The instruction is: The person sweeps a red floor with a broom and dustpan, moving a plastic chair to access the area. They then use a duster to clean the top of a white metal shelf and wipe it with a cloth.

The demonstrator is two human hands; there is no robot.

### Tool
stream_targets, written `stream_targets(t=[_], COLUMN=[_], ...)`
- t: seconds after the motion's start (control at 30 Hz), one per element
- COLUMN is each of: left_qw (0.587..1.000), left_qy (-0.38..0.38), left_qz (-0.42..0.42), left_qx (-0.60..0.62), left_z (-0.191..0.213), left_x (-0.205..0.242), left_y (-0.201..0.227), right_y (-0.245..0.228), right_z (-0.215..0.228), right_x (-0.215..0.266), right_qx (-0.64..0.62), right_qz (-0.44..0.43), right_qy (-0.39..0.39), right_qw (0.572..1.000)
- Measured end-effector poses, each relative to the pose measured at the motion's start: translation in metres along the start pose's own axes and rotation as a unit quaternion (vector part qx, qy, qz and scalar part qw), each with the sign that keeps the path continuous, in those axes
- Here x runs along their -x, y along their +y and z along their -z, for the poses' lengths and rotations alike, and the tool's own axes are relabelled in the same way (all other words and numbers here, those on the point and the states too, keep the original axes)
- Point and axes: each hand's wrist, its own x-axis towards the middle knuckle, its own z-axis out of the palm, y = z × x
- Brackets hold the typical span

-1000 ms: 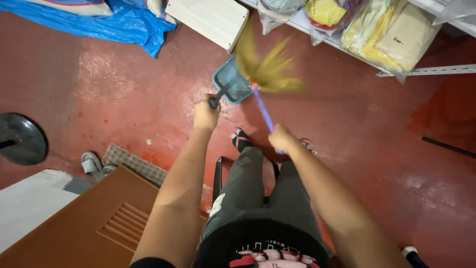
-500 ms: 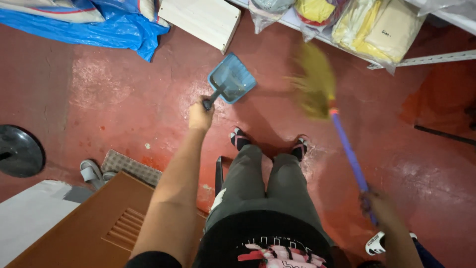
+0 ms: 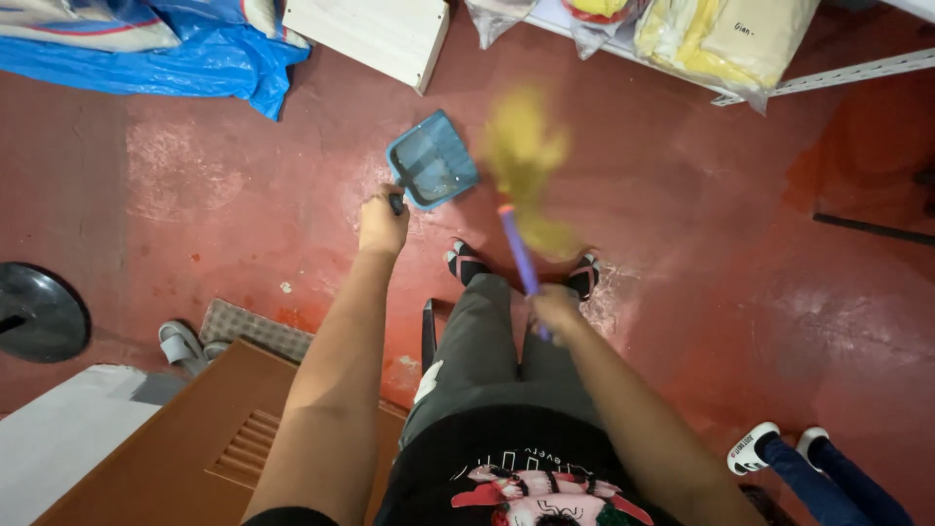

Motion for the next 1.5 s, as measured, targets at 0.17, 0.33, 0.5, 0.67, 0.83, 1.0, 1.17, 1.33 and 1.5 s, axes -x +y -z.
stream_targets(t=[0.17,0.33,0.5,0.67,0.83,1.0,1.17,1.33,1.5], left_qw=[0.997,0.999,0.994,0.985,0.988,0.990,0.988,0.987,0.981], left_qy=[0.028,0.010,0.028,0.003,0.033,0.032,0.042,0.058,0.064], left_qz=[-0.022,0.013,0.020,0.035,0.031,0.080,0.103,0.100,0.136], left_qx=[0.070,0.051,0.103,0.167,0.146,0.109,0.109,0.112,0.125], left_z=[0.001,0.018,0.023,0.052,0.035,0.028,0.026,0.022,0.018], left_x=[0.009,0.027,0.033,0.049,0.045,0.041,0.035,0.032,0.033], left_y=[-0.008,-0.019,-0.037,-0.011,-0.019,-0.022,-0.021,-0.025,-0.031], right_y=[-0.072,-0.061,0.049,-0.060,-0.089,-0.084,-0.154,-0.163,-0.191], right_z=[0.004,0.106,0.278,0.307,0.332,0.333,0.184,0.110,0.055], right_x=[0.138,0.220,0.172,0.147,-0.028,-0.140,-0.227,-0.227,-0.052], right_qx=[-0.004,-0.024,0.050,0.284,-0.039,-0.164,-0.006,0.069,0.433], right_qz=[-0.013,-0.062,-0.094,-0.079,-0.111,-0.013,-0.026,-0.155,0.124], right_qy=[-0.061,0.047,0.151,0.229,0.268,0.134,0.008,-0.246,-0.060], right_qw=[0.998,0.997,0.983,0.928,0.956,0.977,1.000,0.954,0.891])
